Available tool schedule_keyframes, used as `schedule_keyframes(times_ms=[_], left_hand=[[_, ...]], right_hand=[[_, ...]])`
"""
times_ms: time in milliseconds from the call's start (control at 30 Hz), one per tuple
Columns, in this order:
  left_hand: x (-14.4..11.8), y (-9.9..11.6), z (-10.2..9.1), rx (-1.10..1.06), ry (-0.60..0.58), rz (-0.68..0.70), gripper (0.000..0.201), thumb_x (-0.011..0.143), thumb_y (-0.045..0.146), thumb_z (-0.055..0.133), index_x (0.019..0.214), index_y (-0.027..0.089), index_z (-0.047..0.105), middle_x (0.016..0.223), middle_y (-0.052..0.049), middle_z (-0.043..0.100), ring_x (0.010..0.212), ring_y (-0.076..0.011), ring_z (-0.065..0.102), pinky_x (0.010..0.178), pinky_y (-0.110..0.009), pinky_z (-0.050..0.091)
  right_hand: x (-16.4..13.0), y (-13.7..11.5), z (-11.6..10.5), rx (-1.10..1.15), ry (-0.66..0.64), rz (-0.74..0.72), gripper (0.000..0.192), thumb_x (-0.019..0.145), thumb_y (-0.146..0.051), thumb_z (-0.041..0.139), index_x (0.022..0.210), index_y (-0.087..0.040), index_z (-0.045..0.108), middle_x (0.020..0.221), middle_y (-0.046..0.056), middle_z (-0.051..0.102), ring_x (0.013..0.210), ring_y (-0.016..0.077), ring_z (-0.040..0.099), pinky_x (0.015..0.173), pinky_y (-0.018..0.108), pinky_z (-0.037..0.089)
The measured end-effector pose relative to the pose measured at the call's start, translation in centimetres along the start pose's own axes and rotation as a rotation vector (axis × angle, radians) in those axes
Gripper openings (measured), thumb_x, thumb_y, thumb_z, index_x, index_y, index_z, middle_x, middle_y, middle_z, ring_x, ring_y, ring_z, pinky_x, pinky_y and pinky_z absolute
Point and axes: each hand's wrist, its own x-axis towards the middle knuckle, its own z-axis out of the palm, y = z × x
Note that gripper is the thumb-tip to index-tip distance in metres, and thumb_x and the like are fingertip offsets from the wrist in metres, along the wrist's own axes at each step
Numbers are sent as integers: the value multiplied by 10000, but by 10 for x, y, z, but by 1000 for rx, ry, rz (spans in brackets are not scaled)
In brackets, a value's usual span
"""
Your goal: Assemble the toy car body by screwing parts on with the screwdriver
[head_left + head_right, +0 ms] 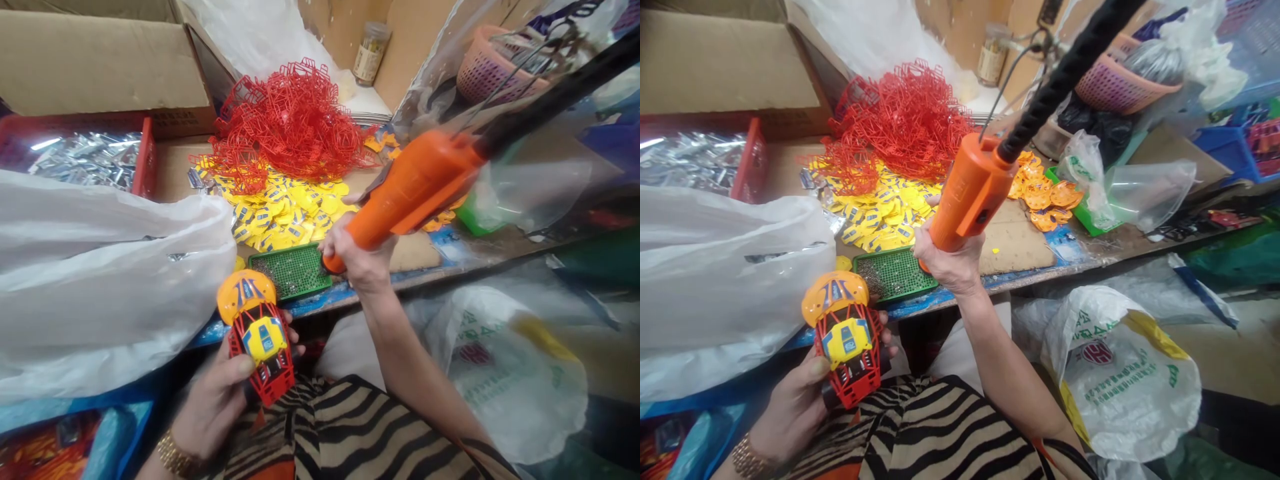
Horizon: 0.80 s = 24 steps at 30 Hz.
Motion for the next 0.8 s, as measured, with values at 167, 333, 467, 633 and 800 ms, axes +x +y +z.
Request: schedule_keyframes(times_ms=[167,333,467,633,800], left_hand=[[1,-1,-3,-2,-45,-15,501,721,247,762,1210,187,670,1215,-133,704,1018,-345,697,925,-502,572],[1,-4,1,1,-36,-2,492,699,238,773,1169,133,678,1140,-135,724,1012,-326,697,965,-501,548],[2,-7,-2,-37,-104,-30,535,697,255,770,1203,131,647,1112,-134,727,1064,-334,683,1018,-493,509],[0,-10,-4,-48,-60,-32,379,747,218,735,1114,153,670,964,-106,767,895,-297,749,850,-405,616],[0,-13,-2,-68,19,23,367,777,140,697,1137,170,638,923,-63,775,806,-248,762,778,-352,640]], right_hand=[[1,-8,0,58,-5,0,240,799,-240,688,965,-235,515,616,-94,559,518,96,544,650,326,549],[-2,-37,-1,264,-16,76,198,782,-195,708,875,-246,541,619,-92,561,474,83,543,529,257,515],[-9,-73,-1,465,-85,80,163,753,-163,708,766,-214,554,598,-81,542,453,65,520,533,236,539],[-21,-107,11,502,-88,192,151,788,-234,729,858,-231,595,559,-94,513,429,61,488,516,223,529],[-27,-105,22,455,-150,153,251,777,-295,753,978,-260,607,513,-118,489,358,60,437,445,214,483]])
